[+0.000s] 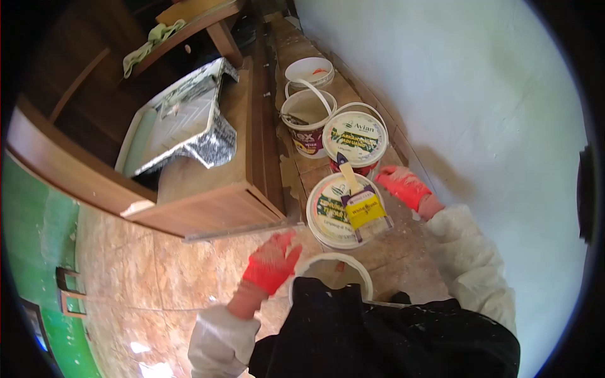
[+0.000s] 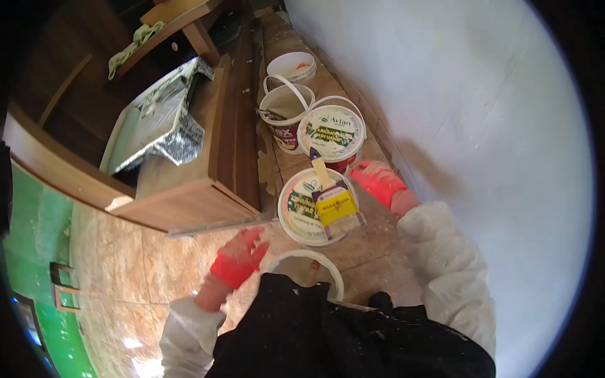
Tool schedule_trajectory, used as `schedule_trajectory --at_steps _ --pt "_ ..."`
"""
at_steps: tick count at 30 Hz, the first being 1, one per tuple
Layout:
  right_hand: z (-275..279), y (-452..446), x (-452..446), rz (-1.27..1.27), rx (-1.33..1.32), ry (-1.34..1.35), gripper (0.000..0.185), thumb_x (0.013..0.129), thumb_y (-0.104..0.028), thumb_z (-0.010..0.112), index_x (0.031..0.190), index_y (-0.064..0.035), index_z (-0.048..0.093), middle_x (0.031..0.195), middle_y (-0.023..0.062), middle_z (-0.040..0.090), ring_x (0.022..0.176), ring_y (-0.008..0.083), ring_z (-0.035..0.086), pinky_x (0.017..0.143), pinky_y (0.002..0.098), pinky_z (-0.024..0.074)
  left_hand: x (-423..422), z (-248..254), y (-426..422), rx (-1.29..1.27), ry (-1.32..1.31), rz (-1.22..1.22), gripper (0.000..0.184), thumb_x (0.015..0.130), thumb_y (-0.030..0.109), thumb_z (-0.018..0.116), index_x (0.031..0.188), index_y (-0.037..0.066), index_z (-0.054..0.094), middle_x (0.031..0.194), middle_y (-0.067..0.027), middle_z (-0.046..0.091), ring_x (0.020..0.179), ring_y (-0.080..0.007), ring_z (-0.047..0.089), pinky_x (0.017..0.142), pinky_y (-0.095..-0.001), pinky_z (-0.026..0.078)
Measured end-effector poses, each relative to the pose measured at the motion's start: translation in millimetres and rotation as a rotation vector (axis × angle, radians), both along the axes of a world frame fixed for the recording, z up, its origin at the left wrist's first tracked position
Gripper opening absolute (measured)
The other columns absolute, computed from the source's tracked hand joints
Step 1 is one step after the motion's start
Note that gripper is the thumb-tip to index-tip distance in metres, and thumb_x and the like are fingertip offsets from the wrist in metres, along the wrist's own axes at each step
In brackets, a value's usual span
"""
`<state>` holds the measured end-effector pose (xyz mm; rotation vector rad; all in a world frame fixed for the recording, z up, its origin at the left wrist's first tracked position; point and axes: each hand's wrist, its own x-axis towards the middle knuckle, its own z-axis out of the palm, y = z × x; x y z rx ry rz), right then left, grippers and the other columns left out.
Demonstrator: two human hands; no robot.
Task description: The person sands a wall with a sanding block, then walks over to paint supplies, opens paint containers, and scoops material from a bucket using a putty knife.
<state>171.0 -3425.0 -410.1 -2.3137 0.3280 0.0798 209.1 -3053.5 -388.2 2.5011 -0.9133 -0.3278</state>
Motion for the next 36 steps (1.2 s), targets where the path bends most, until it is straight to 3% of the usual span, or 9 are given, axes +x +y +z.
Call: schedule_trajectory --at_steps 4,6,9,11,15,18,23,25,36 --pt "-28 24 -15 -0.179 0.135 0.008 0.042 0.09 -0.037 0.049 0.105 -0.0025 0.067 0.087 0.0145 0.069 0.079 0.0255 0.064 0.074 0.0371 0.0479 21 -64 -22 0.002 -0.107 -0.106 0.052 0.092 0.043 0.049 0.127 0.005 0.051 0.121 -0.0208 0.059 0.116 -0.0342 0.053 0.097 -0.0419 0.042" --pt "-19 23 -25 -0.122 0.174 -0.051 0.041 0.09 -0.036 0.05 0.106 -0.0026 0.067 0.088 0.0143 0.069 0.078 0.0252 0.064 0.073 0.0372 0.0479 27 -53 -51 -0.115 0.555 0.119 0.054 0.091 0.044 0.049 0.126 0.002 0.051 0.122 -0.0217 0.058 0.118 -0.0346 0.052 0.098 -0.0391 0.04" --pt "-28 22 -29 -0.159 0.275 -0.072 0.041 0.089 -0.037 0.052 0.107 -0.0026 0.067 0.089 0.0149 0.069 0.08 0.0264 0.064 0.074 0.0377 0.0478 23 -30 -60 -0.086 0.45 0.162 0.051 0.091 0.043 0.049 0.118 0.0 0.057 0.115 -0.0221 0.062 0.113 -0.035 0.055 0.096 -0.0375 0.041" --pt "-22 27 -26 -0.238 0.318 -0.039 0.041 0.089 -0.037 0.054 0.107 -0.0026 0.067 0.09 0.0157 0.068 0.084 0.028 0.064 0.077 0.0382 0.0477 27 -57 -58 -0.17 0.335 0.271 0.032 0.092 0.035 0.057 0.092 0.004 0.064 0.069 -0.0033 0.058 0.066 -0.0143 0.054 0.063 -0.0314 0.044" --pt "-14 47 -33 -0.221 -0.093 -0.137 0.047 0.087 -0.039 0.056 0.117 -0.0033 0.062 0.108 0.0199 0.063 0.104 0.0332 0.059 0.091 0.0395 0.044 38 -60 -60 -0.395 0.431 0.167 0.043 0.09 0.044 0.054 0.085 0.002 0.063 0.069 -0.0067 0.058 0.064 -0.0165 0.054 0.065 -0.0311 0.044" --pt "3 53 -34 -0.168 -0.194 -0.181 0.052 0.086 -0.04 0.057 0.123 -0.0039 0.058 0.118 0.0213 0.059 0.112 0.034 0.056 0.096 0.0394 0.0421 36 -39 -67 -0.078 0.323 0.168 0.044 0.09 0.046 0.054 0.091 0.002 0.064 0.068 -0.0079 0.058 0.066 -0.0209 0.055 0.068 -0.0333 0.046" --pt "-10 42 -32 -0.077 -0.222 -0.126 0.05 0.084 -0.033 0.062 0.125 -0.0033 0.058 0.115 0.0177 0.063 0.108 0.028 0.06 0.093 0.0357 0.0443 18 -14 -59 0.023 0.053 0.019 0.049 0.089 0.047 0.052 0.109 0.003 0.064 0.096 -0.019 0.068 0.099 -0.0326 0.063 0.089 -0.039 0.046" --pt "-7 40 -30 -0.072 0.229 -0.035 0.044 0.084 -0.026 0.063 0.121 -0.0024 0.06 0.104 0.0117 0.068 0.098 0.0187 0.063 0.087 0.0304 0.0462 18 5 -58 0.115 0.171 -0.032 0.05 0.089 0.047 0.051 0.111 0.004 0.064 0.108 -0.0211 0.065 0.109 -0.0326 0.06 0.095 -0.038 0.044" --pt "-29 38 -46 -0.178 0.39 -0.164 0.051 0.084 -0.026 0.067 0.125 0.0029 0.057 0.106 0.008 0.066 0.092 0.012 0.058 0.081 0.0259 0.045 14 -43 -52 -0.157 -0.067 0.122 0.046 0.091 0.047 0.051 0.088 0.004 0.067 0.086 -0.0147 0.069 0.085 -0.0331 0.066 0.08 -0.0421 0.05"
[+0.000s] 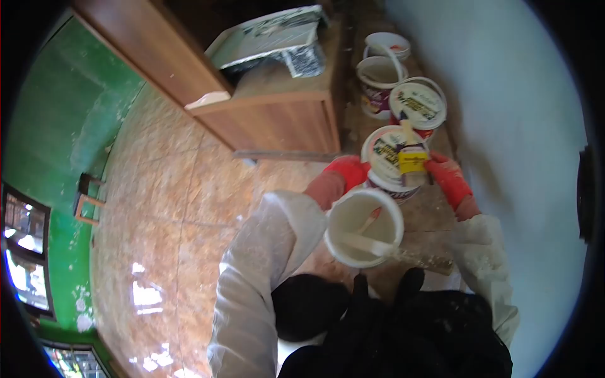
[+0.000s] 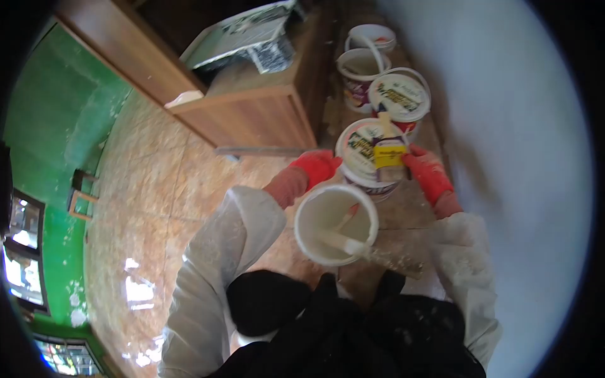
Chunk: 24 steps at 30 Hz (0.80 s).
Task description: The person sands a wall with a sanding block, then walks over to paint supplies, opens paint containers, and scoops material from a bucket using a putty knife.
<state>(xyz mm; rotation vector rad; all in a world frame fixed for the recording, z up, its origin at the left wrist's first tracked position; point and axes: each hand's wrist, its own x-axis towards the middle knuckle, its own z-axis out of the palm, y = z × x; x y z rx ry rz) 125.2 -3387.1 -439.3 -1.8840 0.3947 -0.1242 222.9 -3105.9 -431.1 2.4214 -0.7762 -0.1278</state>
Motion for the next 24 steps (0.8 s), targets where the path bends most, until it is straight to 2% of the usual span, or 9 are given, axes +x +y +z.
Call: schedule_trajectory --at_steps 2,3,5,11,14,17,18,20,24 --pt "9 -2 -1 -0.027 -0.049 0.064 0.055 0.083 -0.026 0.067 0.129 0.0014 0.054 0.102 0.0049 0.066 0.084 0.009 0.056 0.074 0.0242 0.0451 11 -7 -8 0.069 0.488 0.008 0.045 0.09 0.045 0.052 0.1 0.004 0.068 0.104 -0.0181 0.067 0.107 -0.0307 0.06 0.094 -0.0374 0.044" --pt "13 -2 1 -0.007 -0.062 0.078 0.053 0.083 -0.027 0.068 0.126 0.0009 0.057 0.098 0.0033 0.065 0.08 0.0083 0.054 0.07 0.0239 0.0434 15 -14 -16 0.059 0.482 -0.012 0.045 0.09 0.045 0.052 0.1 0.004 0.068 0.104 -0.0181 0.067 0.107 -0.0307 0.06 0.094 -0.0374 0.044" --pt "15 -2 0 0.011 -0.077 0.105 0.05 0.082 -0.027 0.068 0.123 0.0005 0.059 0.093 0.0018 0.065 0.075 0.0077 0.052 0.065 0.0236 0.0418 24 -39 -26 -0.263 0.711 0.247 0.033 0.089 0.036 0.062 0.08 0.005 0.064 0.069 -0.0037 0.059 0.059 -0.0138 0.055 0.057 -0.0299 0.05" --pt "12 1 9 -0.023 -0.004 0.072 0.044 0.081 -0.024 0.069 0.114 0.0039 0.062 0.092 0.005 0.064 0.079 0.0118 0.056 0.071 0.0259 0.0445 44 -52 -30 -0.174 0.469 0.169 0.036 0.089 0.039 0.061 0.068 0.009 0.058 0.06 -0.0036 0.055 0.052 -0.016 0.054 0.05 -0.0297 0.047" --pt "16 12 1 -0.028 0.038 0.051 0.046 0.081 -0.023 0.069 0.116 0.0049 0.06 0.101 0.0095 0.065 0.092 0.016 0.059 0.082 0.0264 0.0454 38 -45 -35 0.053 0.454 0.205 0.047 0.089 0.046 0.049 0.099 0.005 0.069 0.104 -0.0193 0.066 0.106 -0.0343 0.061 0.089 -0.0414 0.046" --pt "21 22 -4 -0.187 0.085 0.023 0.046 0.08 -0.026 0.07 0.114 0.004 0.062 0.103 0.0125 0.066 0.093 0.0176 0.061 0.081 0.0275 0.0465 41 -49 -36 0.041 0.531 0.25 0.049 0.088 0.047 0.051 0.097 0.002 0.069 0.101 -0.0205 0.066 0.102 -0.0345 0.062 0.087 -0.0414 0.047" --pt "18 18 -5 -0.194 0.082 0.027 0.046 0.08 -0.026 0.07 0.114 0.004 0.062 0.103 0.0125 0.066 0.093 0.0176 0.061 0.081 0.0275 0.0465 41 -50 -35 0.015 0.51 0.285 0.041 0.087 0.046 0.056 0.08 0.006 0.063 0.078 -0.0119 0.059 0.073 -0.0253 0.056 0.067 -0.0359 0.046" --pt "9 12 -4 -0.16 0.037 -0.018 0.048 0.081 -0.027 0.07 0.117 0.0033 0.061 0.105 0.0135 0.066 0.097 0.0183 0.062 0.083 0.0274 0.0468 36 -40 -32 -0.01 0.493 0.316 0.043 0.087 0.046 0.06 0.064 0.01 0.057 0.056 -0.0033 0.051 0.044 -0.0162 0.049 0.048 -0.0303 0.045" --pt "-7 9 8 -0.214 0.147 0.008 0.051 0.081 -0.027 0.07 0.12 0.0037 0.06 0.108 0.0148 0.066 0.097 0.0182 0.062 0.084 0.0281 0.0468 45 -53 -25 -0.156 0.542 0.258 0.042 0.086 0.046 0.06 0.066 0.009 0.058 0.058 -0.003 0.053 0.05 -0.0161 0.051 0.05 -0.032 0.044"
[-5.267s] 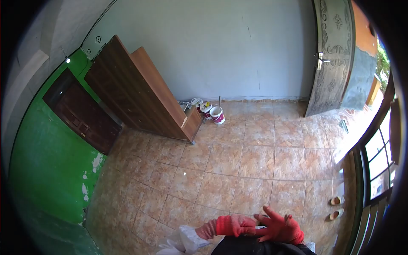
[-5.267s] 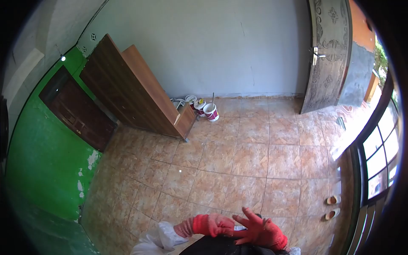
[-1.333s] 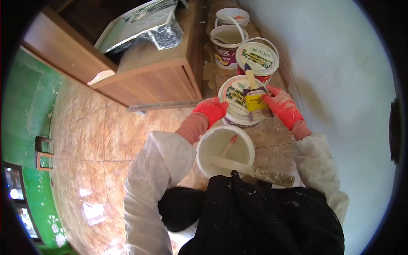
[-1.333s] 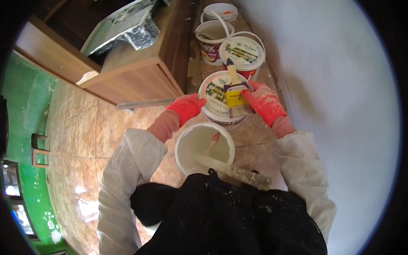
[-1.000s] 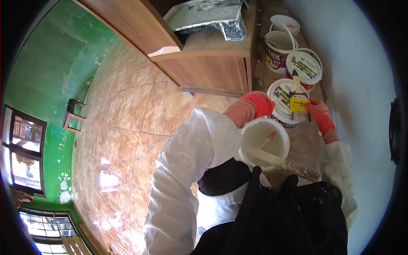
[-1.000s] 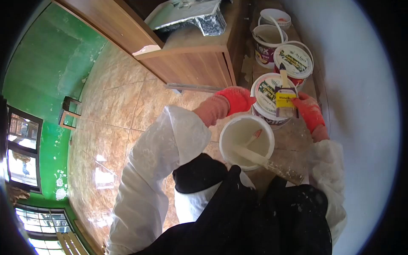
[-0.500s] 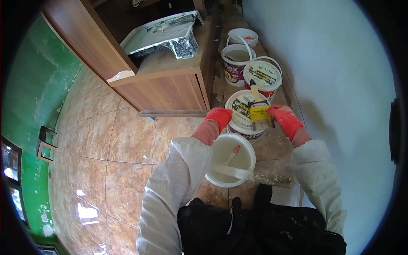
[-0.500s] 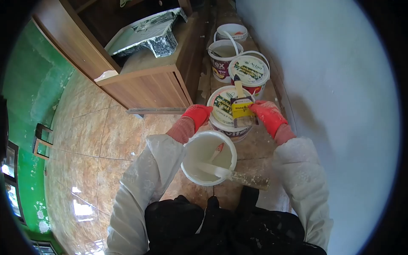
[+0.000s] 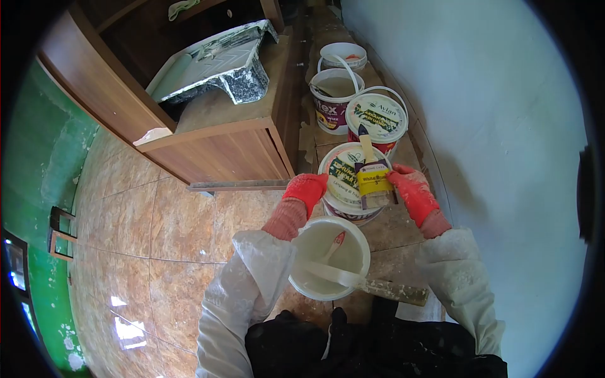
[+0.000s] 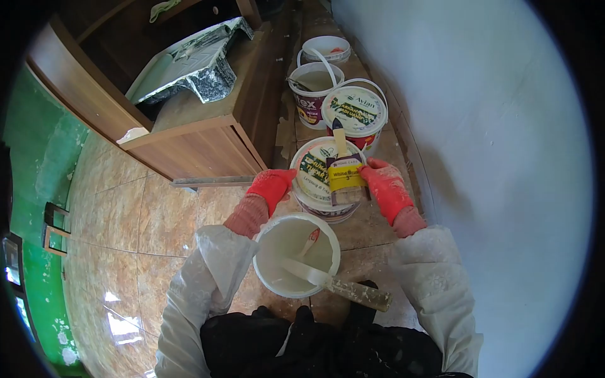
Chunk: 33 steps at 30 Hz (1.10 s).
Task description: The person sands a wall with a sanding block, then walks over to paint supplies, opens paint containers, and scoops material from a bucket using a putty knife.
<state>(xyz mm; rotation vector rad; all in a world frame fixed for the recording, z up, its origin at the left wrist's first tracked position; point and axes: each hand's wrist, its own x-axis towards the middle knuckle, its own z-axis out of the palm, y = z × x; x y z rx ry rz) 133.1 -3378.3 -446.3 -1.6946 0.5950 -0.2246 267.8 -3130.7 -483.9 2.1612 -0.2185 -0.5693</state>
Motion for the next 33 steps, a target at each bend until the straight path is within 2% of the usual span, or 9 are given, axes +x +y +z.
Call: schedule_trajectory --at_steps 2,4,5,7,8,11,21,23,33 --pt "-6 3 4 0.041 -0.071 -0.036 0.055 0.081 -0.03 0.068 0.124 0.0018 0.058 0.116 0.0184 0.062 0.106 0.0237 0.06 0.09 0.0319 0.045 -6 11 -2 -0.051 -0.1 -0.053 0.041 0.087 0.045 0.06 0.067 0.009 0.058 0.059 -0.0027 0.054 0.053 -0.0157 0.052 0.05 -0.032 0.043" --pt "1 7 2 0.06 -0.281 0.018 0.055 0.081 -0.032 0.067 0.125 0.0003 0.058 0.12 0.0203 0.058 0.11 0.0272 0.057 0.093 0.0338 0.0434 -23 33 -4 0.148 -0.272 -0.208 0.043 0.084 0.042 0.056 0.085 0.0 0.064 0.087 -0.0237 0.063 0.088 -0.0399 0.061 0.076 -0.0449 0.046" --pt "7 9 1 0.082 -0.49 0.074 0.056 0.081 -0.034 0.066 0.125 -0.0013 0.058 0.124 0.0222 0.055 0.115 0.0307 0.054 0.096 0.0358 0.0419 -24 29 -6 0.143 -0.285 -0.209 0.043 0.084 0.042 0.056 0.085 0.0 0.064 0.087 -0.0237 0.063 0.088 -0.0399 0.061 0.076 -0.0449 0.046" --pt "13 12 2 0.099 -0.467 0.071 0.055 0.081 -0.035 0.065 0.125 -0.0025 0.059 0.126 0.023 0.052 0.118 0.0332 0.051 0.098 0.0369 0.0403 -26 18 -9 0.042 -0.121 0.012 0.038 0.089 0.04 0.057 0.07 0.007 0.059 0.06 -0.0054 0.056 0.055 -0.018 0.052 0.054 -0.035 0.041" --pt "14 14 2 0.125 -0.437 0.081 0.055 0.08 -0.036 0.065 0.124 -0.0037 0.06 0.127 0.0238 0.05 0.121 0.0356 0.048 0.101 0.0381 0.0387 -28 15 -9 -0.134 -0.09 0.027 0.039 0.089 0.041 0.056 0.072 0.006 0.058 0.058 -0.0066 0.055 0.054 -0.0194 0.051 0.056 -0.0373 0.041" --pt "-3 17 8 0.143 -0.67 0.004 0.052 0.079 -0.035 0.065 0.121 -0.0031 0.062 0.127 0.0226 0.051 0.118 0.0352 0.05 0.1 0.0382 0.0393 -34 30 -14 0.004 -0.063 -0.029 0.037 0.09 0.04 0.057 0.072 0.008 0.057 0.057 -0.0046 0.052 0.053 -0.0178 0.049 0.055 -0.0354 0.04" --pt "31 41 -2 -0.026 -0.506 0.135 0.068 0.076 -0.036 0.07 0.131 -0.001 0.051 0.127 0.019 0.049 0.122 0.0352 0.043 0.102 0.0406 0.0366 -36 -2 -12 -0.38 -0.239 -0.044 0.025 0.088 0.033 0.062 0.084 0.009 0.055 0.061 -0.0003 0.049 0.051 -0.0121 0.046 0.05 -0.0293 0.039" --pt "31 42 -3 -0.007 -0.543 0.138 0.069 0.076 -0.036 0.07 0.132 -0.0014 0.05 0.127 0.0192 0.049 0.121 0.0346 0.043 0.101 0.041 0.0372 -47 46 -18 -0.244 0.195 0.173 0.024 0.088 0.033 0.062 0.087 0.01 0.055 0.06 0.0008 0.047 0.05 -0.0113 0.045 0.049 -0.0284 0.039" --pt "25 35 -8 -0.022 -0.625 0.087 0.064 0.073 -0.036 0.072 0.125 -0.0034 0.055 0.122 0.0206 0.052 0.116 0.037 0.045 0.097 0.0436 0.0398 -39 13 -23 -0.225 0.115 0.185 0.022 0.089 0.032 0.061 0.083 0.011 0.057 0.063 -0.0009 0.049 0.057 -0.0113 0.047 0.054 -0.0289 0.041"
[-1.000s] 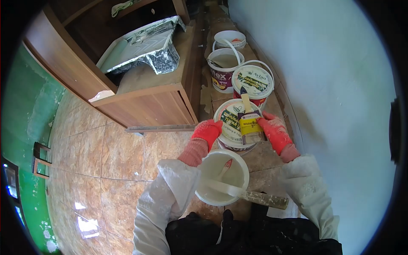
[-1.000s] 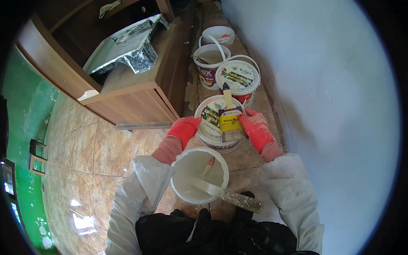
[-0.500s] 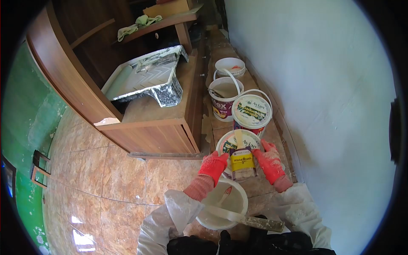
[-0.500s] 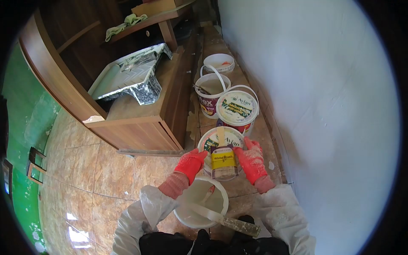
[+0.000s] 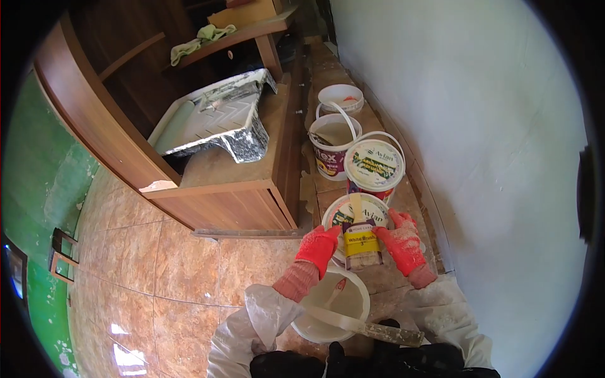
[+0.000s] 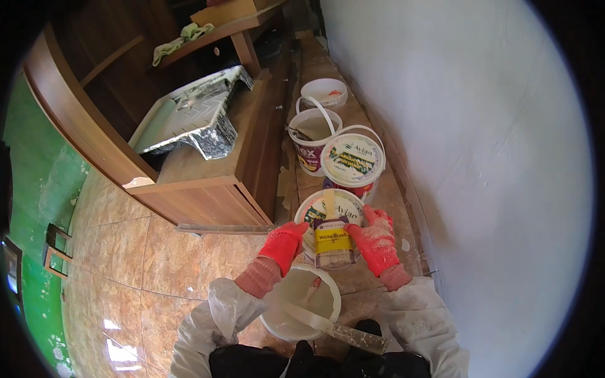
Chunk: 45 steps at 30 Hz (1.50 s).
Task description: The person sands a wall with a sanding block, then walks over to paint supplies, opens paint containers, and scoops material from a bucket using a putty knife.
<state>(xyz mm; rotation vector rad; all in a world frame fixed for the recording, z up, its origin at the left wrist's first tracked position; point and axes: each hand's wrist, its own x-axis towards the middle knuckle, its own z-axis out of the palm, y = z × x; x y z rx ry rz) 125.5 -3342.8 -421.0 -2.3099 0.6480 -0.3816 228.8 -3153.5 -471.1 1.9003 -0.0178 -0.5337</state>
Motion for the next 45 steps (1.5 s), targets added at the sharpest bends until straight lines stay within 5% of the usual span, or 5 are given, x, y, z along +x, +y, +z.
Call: schedule_trajectory --at_steps 4,10,19,32,45 --pt "2 -5 -1 0.055 -0.024 -0.06 0.053 0.071 -0.036 0.072 0.113 -0.0062 0.061 0.113 0.0217 0.056 0.108 0.0394 0.05 0.092 0.046 0.042 -16 40 4 -0.069 -0.013 -0.029 0.024 0.09 0.032 0.062 0.087 0.008 0.062 0.069 -0.0007 0.056 0.06 -0.01 0.048 0.054 -0.029 0.039" --pt "-9 -17 9 0.007 -0.02 -0.098 0.048 0.072 -0.03 0.071 0.113 -0.0067 0.063 0.109 0.0198 0.059 0.108 0.038 0.051 0.093 0.0453 0.0417 25 -71 3 -0.156 -0.061 -0.125 0.022 0.09 0.03 0.063 0.08 0.01 0.059 0.059 0.0003 0.049 0.047 -0.0124 0.04 0.046 -0.0293 0.032" --pt "-1 -30 20 -0.063 0.205 -0.075 0.047 0.069 -0.026 0.077 0.108 -0.0031 0.065 0.101 0.0157 0.067 0.096 0.0284 0.064 0.083 0.037 0.0489 -13 40 -4 -0.264 0.299 0.042 0.027 0.087 0.034 0.063 0.078 0.009 0.056 0.058 -0.0023 0.053 0.053 -0.0159 0.053 0.048 -0.0304 0.042" --pt "-8 -43 27 -0.111 0.398 -0.079 0.038 0.069 -0.022 0.077 0.099 -0.0044 0.064 0.09 0.0145 0.067 0.081 0.0257 0.066 0.073 0.0361 0.0517 -12 47 5 -0.301 0.41 0.167 0.023 0.084 0.031 0.07 0.075 0.014 0.058 0.064 0.0011 0.048 0.06 -0.015 0.049 0.061 -0.0337 0.051" --pt "-7 -54 25 0.013 0.334 0.014 0.042 0.072 -0.034 0.073 0.101 -0.0058 0.062 0.103 0.0165 0.065 0.1 0.0316 0.061 0.088 0.0401 0.0467 -9 72 2 -0.211 0.446 0.201 0.033 0.094 0.018 0.053 0.122 0.0 0.053 0.115 -0.0122 0.054 0.099 -0.0324 0.058 0.082 -0.0463 0.056"
